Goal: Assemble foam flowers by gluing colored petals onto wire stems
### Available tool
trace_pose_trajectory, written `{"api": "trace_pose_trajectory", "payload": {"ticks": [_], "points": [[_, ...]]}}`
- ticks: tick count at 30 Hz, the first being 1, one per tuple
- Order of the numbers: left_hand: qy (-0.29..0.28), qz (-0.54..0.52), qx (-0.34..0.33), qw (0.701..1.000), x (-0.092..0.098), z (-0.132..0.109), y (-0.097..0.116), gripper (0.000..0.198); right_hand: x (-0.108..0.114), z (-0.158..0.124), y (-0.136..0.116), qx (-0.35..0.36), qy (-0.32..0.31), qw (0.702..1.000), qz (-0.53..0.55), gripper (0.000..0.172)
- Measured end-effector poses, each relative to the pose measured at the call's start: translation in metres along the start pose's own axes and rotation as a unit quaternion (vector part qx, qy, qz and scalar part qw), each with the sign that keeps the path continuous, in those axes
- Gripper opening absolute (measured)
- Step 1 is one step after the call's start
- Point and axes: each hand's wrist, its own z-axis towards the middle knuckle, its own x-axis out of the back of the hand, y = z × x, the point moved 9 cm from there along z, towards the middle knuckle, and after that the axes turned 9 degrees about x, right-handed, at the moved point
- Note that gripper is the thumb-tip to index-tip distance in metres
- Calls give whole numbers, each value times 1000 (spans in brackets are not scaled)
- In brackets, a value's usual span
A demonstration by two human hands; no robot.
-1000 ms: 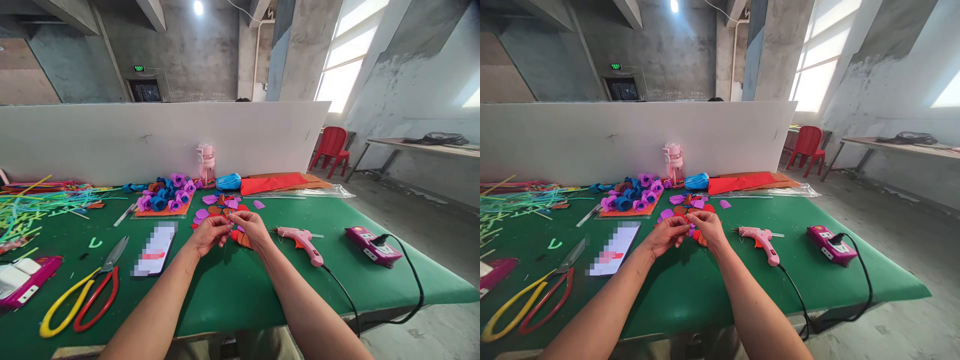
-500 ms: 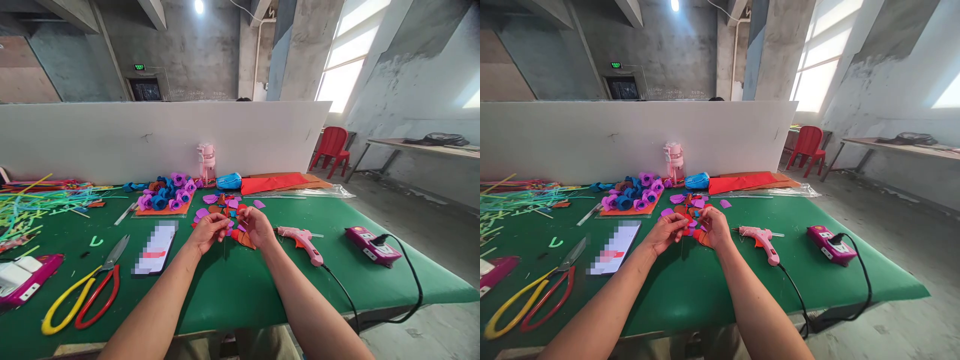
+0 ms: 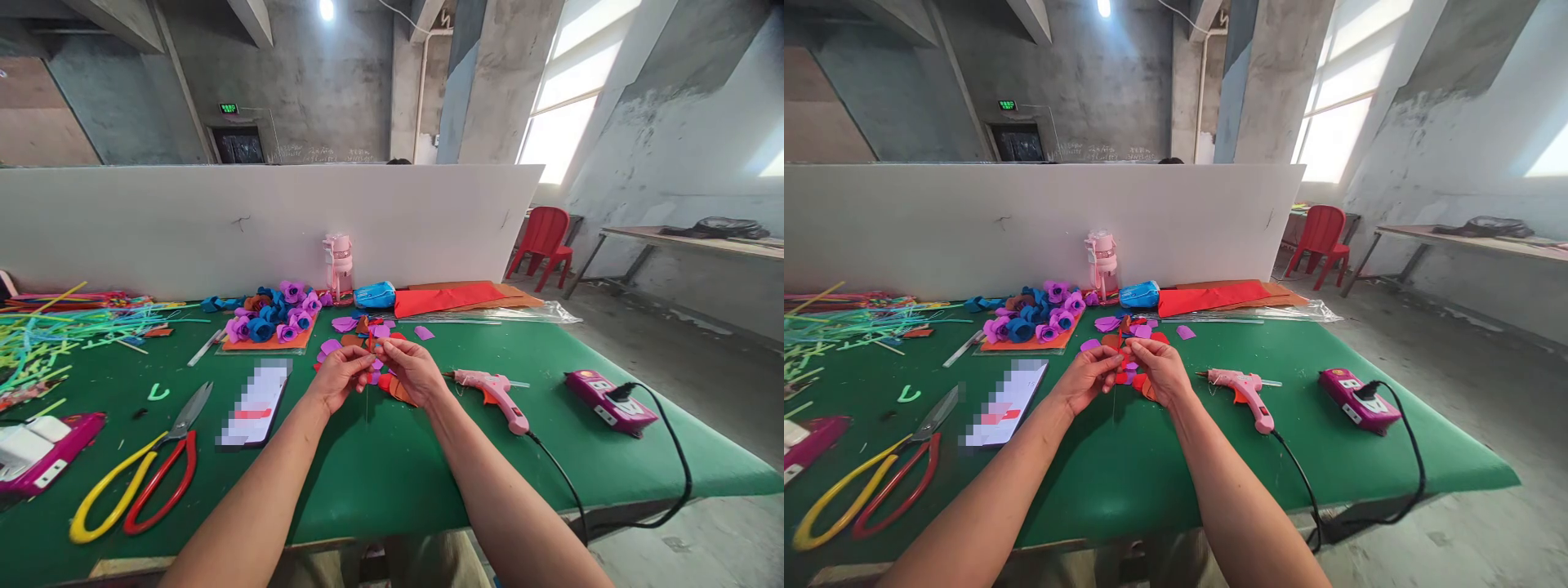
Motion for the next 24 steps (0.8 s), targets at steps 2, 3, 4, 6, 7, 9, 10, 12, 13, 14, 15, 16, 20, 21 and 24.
{"api": "trace_pose_trajectory", "payload": {"ticks": [2, 3, 4, 6, 7, 9, 10, 12, 13, 14, 15, 16, 20, 21, 24], "points": [[2, -1, 4, 1000, 0, -1, 0, 32, 1, -1, 1, -1, 5, 1000, -11, 31], [3, 0, 6, 1000, -1, -1, 0, 32, 1, -1, 0, 0, 6, 1000, -19, 30], [5, 0, 8, 1000, -1, -1, 0, 32, 1, -1, -1, 4, 7, 1000, -26, 28], [7, 1, 9, 1000, 0, -1, 0, 32, 2, -2, -5, 13, 15, 999, -34, 25], [7, 1, 8, 1000, 0, -1, 1, 32, 3, -2, -6, 14, 25, 999, -32, 26], [6, 4, 4, 1000, 0, -1, 1, 32, 6, -2, -8, 13, 41, 999, -26, 24], [5, 6, 2, 1000, 0, -1, 1, 31, 6, -2, -8, 12, 45, 999, -24, 23], [5, 11, -2, 1000, -1, -1, 1, 31, 8, -2, -8, 9, 47, 998, -28, 32], [6, 13, -3, 1000, -1, -1, 1, 31, 9, -1, -7, 7, 47, 998, -31, 32], [6, 14, -3, 1000, -1, -1, 1, 31, 9, -1, -6, 3, 47, 998, -34, 31], [5, 15, -3, 1000, -1, -1, 1, 32, 10, -1, -4, 0, 47, 998, -36, 30], [4, 16, -3, 1000, -1, -1, 1, 32, 11, 0, -2, -3, 45, 998, -37, 32], [-9, 24, -7, 1000, -3, -1, 1, 33, 6, -1, 4, -19, 20, 999, -45, 37], [-14, 28, -9, 999, -4, -1, 1, 33, 3, -2, 5, -22, 10, 998, -53, 35], [-28, 43, -10, 999, -8, -1, -1, 33, -5, -4, 4, -13, -23, 997, -75, 32]]}}
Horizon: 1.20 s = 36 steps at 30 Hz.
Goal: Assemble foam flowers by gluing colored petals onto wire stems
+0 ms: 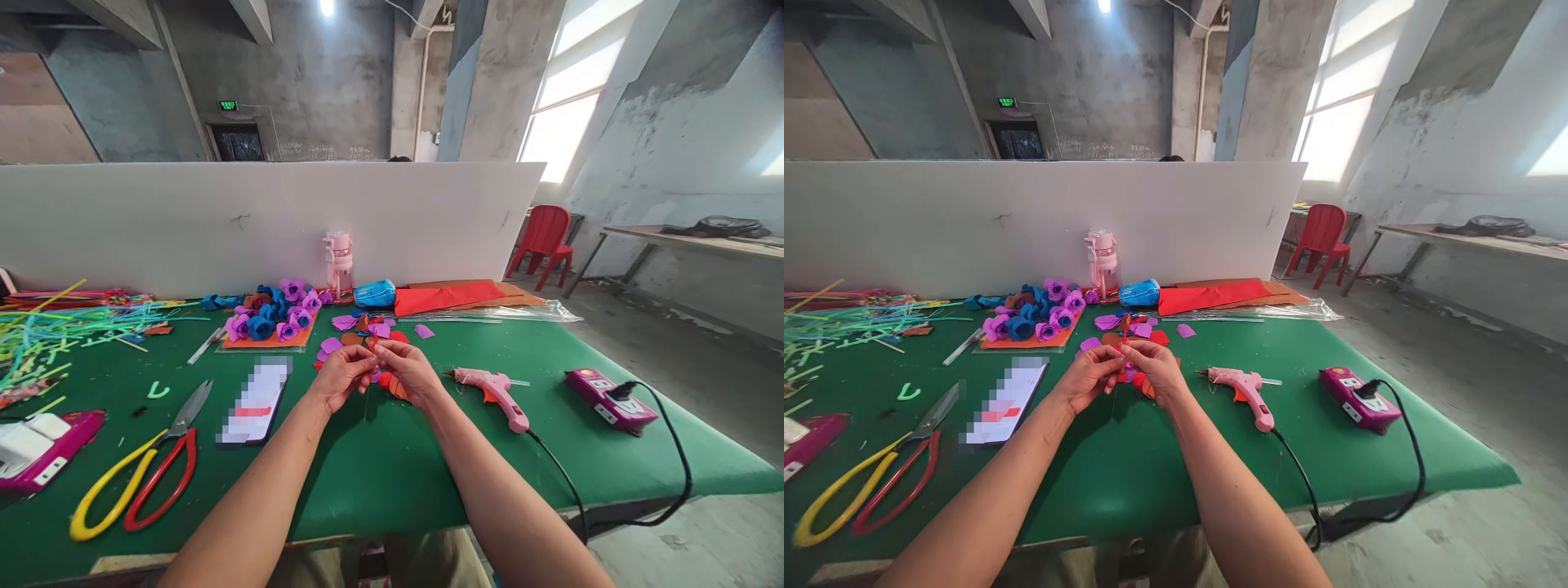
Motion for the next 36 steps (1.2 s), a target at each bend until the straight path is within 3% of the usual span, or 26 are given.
{"api": "trace_pose_trajectory", "payload": {"ticks": [5, 12, 20, 25, 36], "points": [[-7, 33, 24, 999, -6, -2, -4, 34, 2, 0, -5, 26, 14, 1000, -9, 26], [-37, 63, 47, 996, -13, -4, -8, 34, 18, 4, -17, 63, 88, 994, 11, 23], [-30, 55, 38, 997, -11, -3, -7, 34, 10, 2, -14, 21, 53, 997, 50, 30], [-21, 39, 34, 998, -9, -3, -6, 33, 5, 1, -4, -1, 0, 1000, 7, 28], [-32, 41, 44, 998, -11, -4, -6, 34, 13, 3, -7, 31, 38, 999, -14, 29]]}}
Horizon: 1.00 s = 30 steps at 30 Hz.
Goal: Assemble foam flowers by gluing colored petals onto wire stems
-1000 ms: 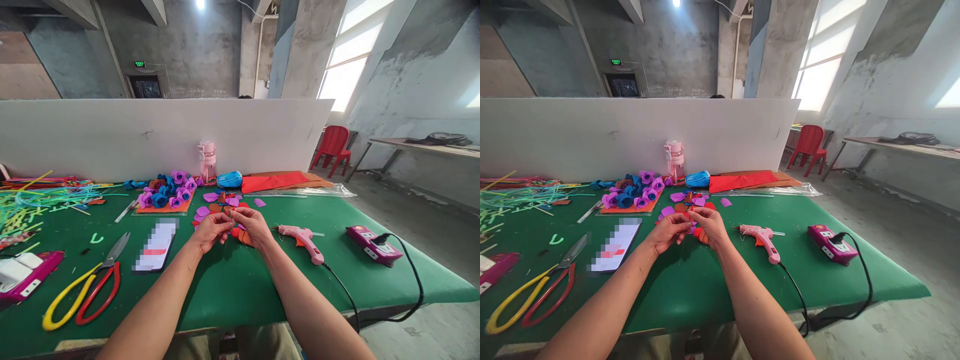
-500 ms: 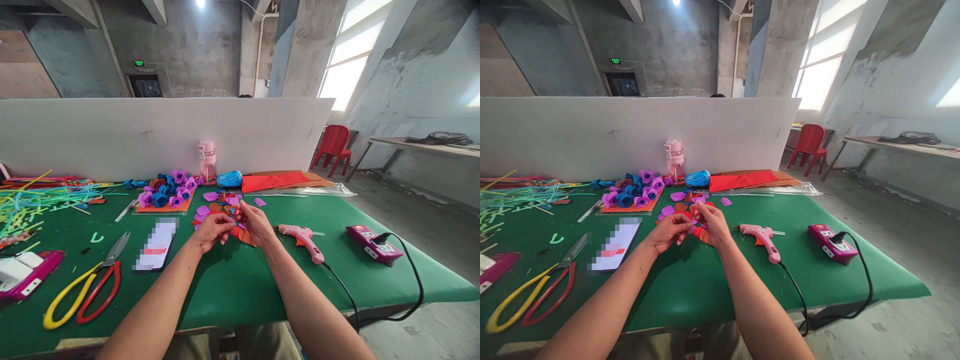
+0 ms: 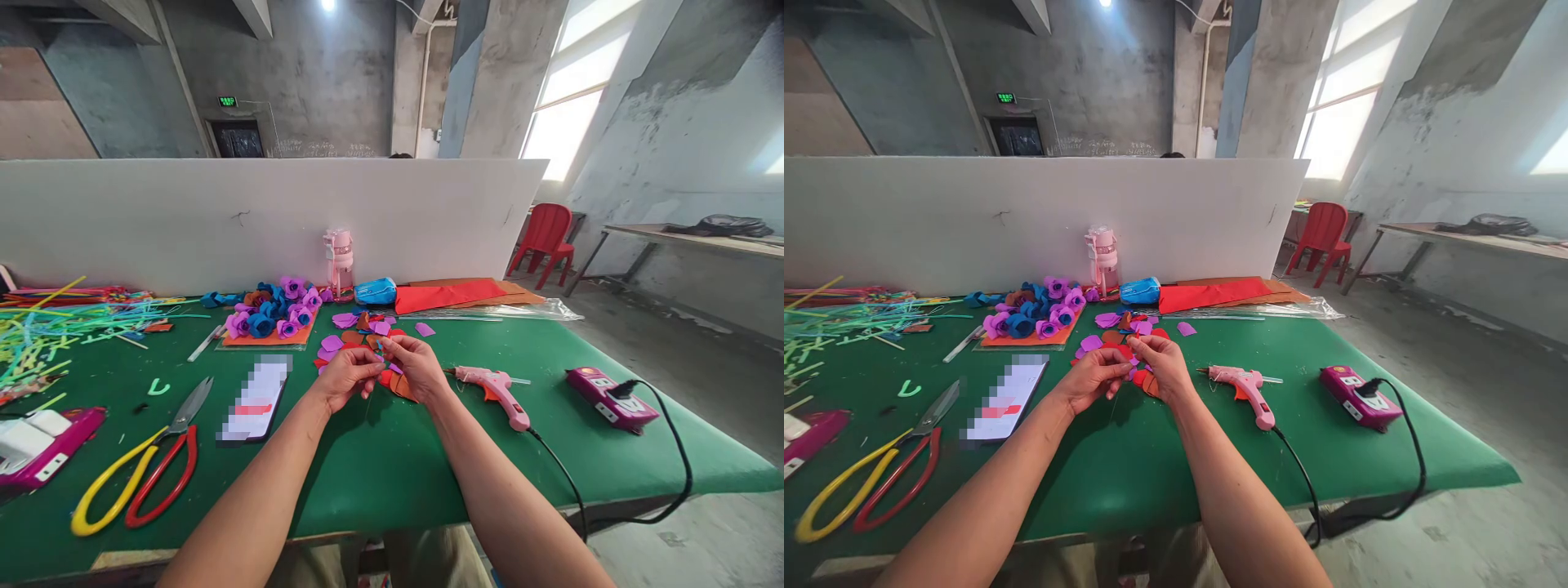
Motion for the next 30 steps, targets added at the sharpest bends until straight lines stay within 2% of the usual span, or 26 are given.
{"api": "trace_pose_trajectory", "payload": {"ticks": [6, 18, 22, 25, 28, 30], "points": [[2, -4, 0, 1000, 2, 2, -2, 33, 1, 1, 2, -4, -5, 1000, -13, 30], [7, -15, -21, 1000, 3, 2, 2, 33, -11, -5, 2, -24, -42, 999, 2, 30], [23, -26, -27, 999, 7, 1, 4, 32, -7, -4, 3, -41, -8, 998, 39, 36], [50, -59, -53, 996, 15, -2, 12, 33, 7, -1, 5, -62, 45, 996, 44, 40], [73, -89, -95, 989, 26, -7, 25, 34, 23, 3, 1, -48, 83, 995, 30, 39], [99, -51, -119, 987, 31, -9, 32, 32, 30, 5, -2, -34, 93, 995, 24, 38]]}}
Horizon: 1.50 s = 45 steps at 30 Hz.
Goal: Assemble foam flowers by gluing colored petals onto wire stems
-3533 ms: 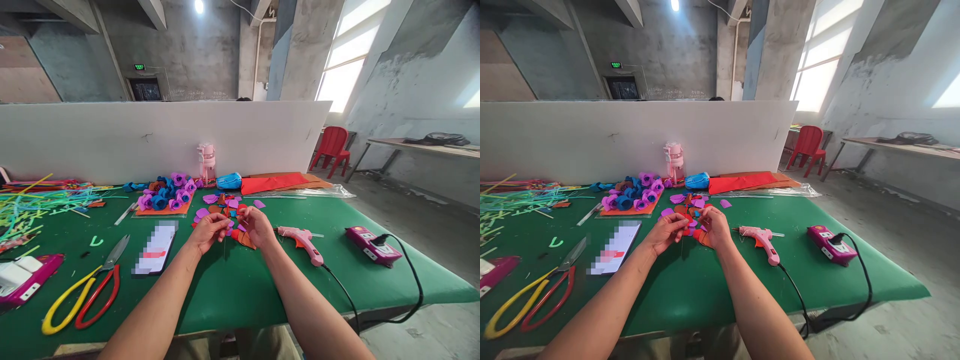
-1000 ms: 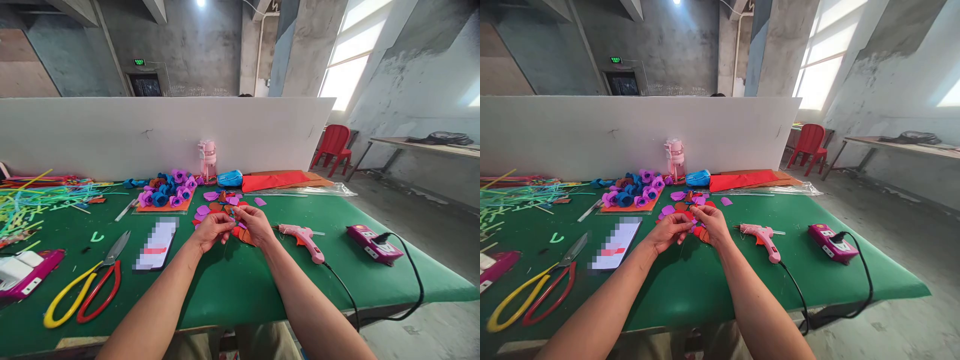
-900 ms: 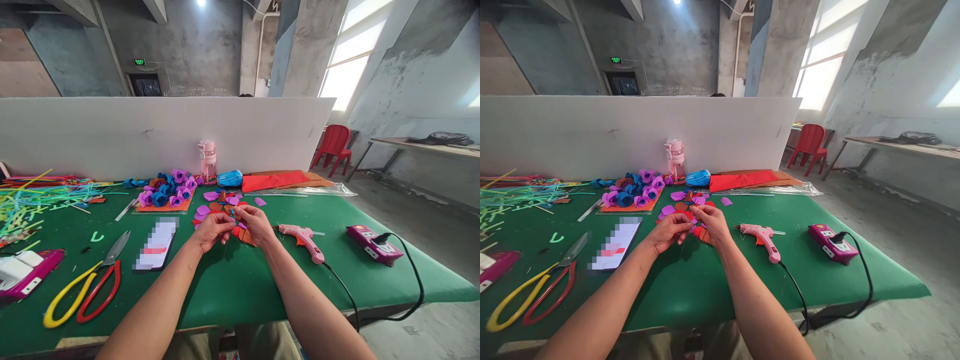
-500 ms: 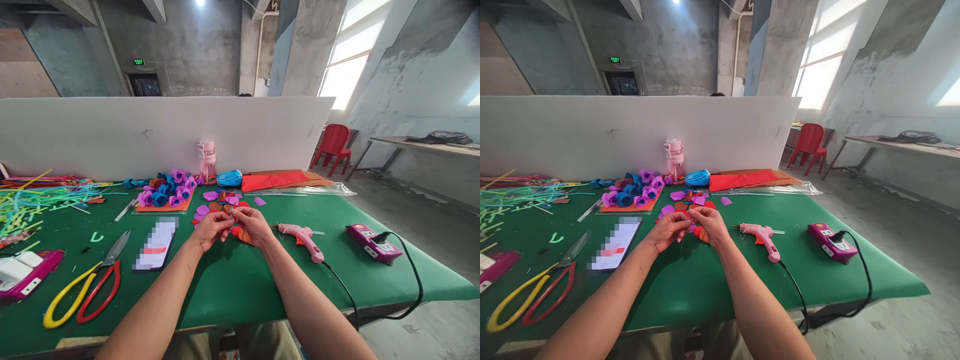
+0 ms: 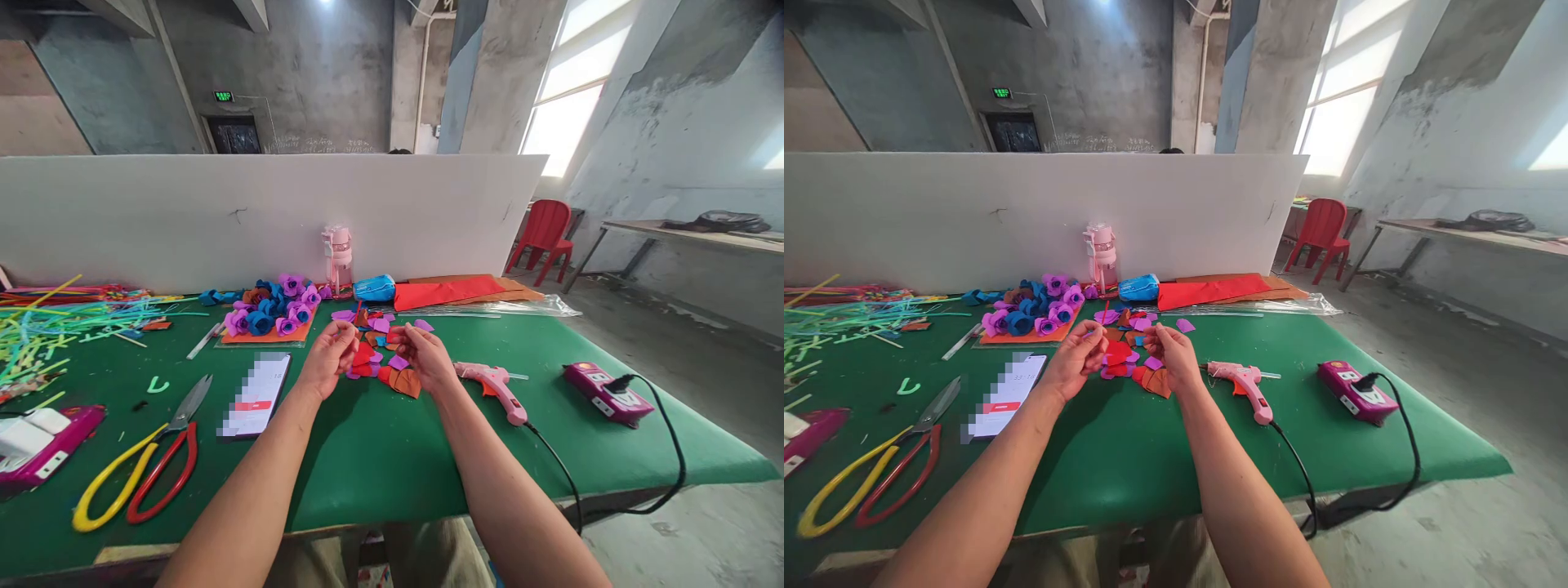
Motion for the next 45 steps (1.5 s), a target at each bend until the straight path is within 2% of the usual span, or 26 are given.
{"api": "trace_pose_trajectory", "payload": {"ticks": [3, 6, 10, 12, 16, 21, 25, 30, 34, 39, 43, 45], "points": [[31, 123, -34, 991, 3, 3, 2, 29, 5, 2, -2, 14, 13, 1000, -10, 36], [48, 246, -21, 968, 3, 10, -12, 22, 6, 2, -2, 28, 25, 999, -24, 35], [107, 412, -53, 903, 7, 13, -17, 11, 6, 2, -1, 31, 26, 999, -36, 34], [104, 455, -66, 882, 3, 12, -20, 9, 6, 2, -1, 29, 27, 999, -31, 34], [102, 494, -61, 861, -5, 13, -32, 12, 6, 2, 1, 23, 30, 999, -24, 33], [100, 492, -34, 864, -6, 18, -41, 3, 8, 3, 0, 30, 32, 999, -25, 34], [113, 476, -40, 871, 1, 18, -34, 6, 10, 6, 1, 33, 27, 999, -34, 33], [111, 453, -39, 884, 11, 19, -30, 10, 5, 9, 9, 36, -33, 988, -149, 27], [92, 462, -32, 882, 12, 22, -36, 16, 2, 12, 11, 77, -59, 971, -216, 21], [124, 464, -95, 872, 9, 17, -20, 15, 4, 13, 7, 109, -50, 951, -287, 15], [87, 447, -148, 878, -3, 11, -9, 13, -13, 9, 11, 93, -126, 951, -268, 33], [93, 432, -153, 884, -3, 8, -3, 12, -15, 7, 8, 96, -125, 952, -264, 35]]}}
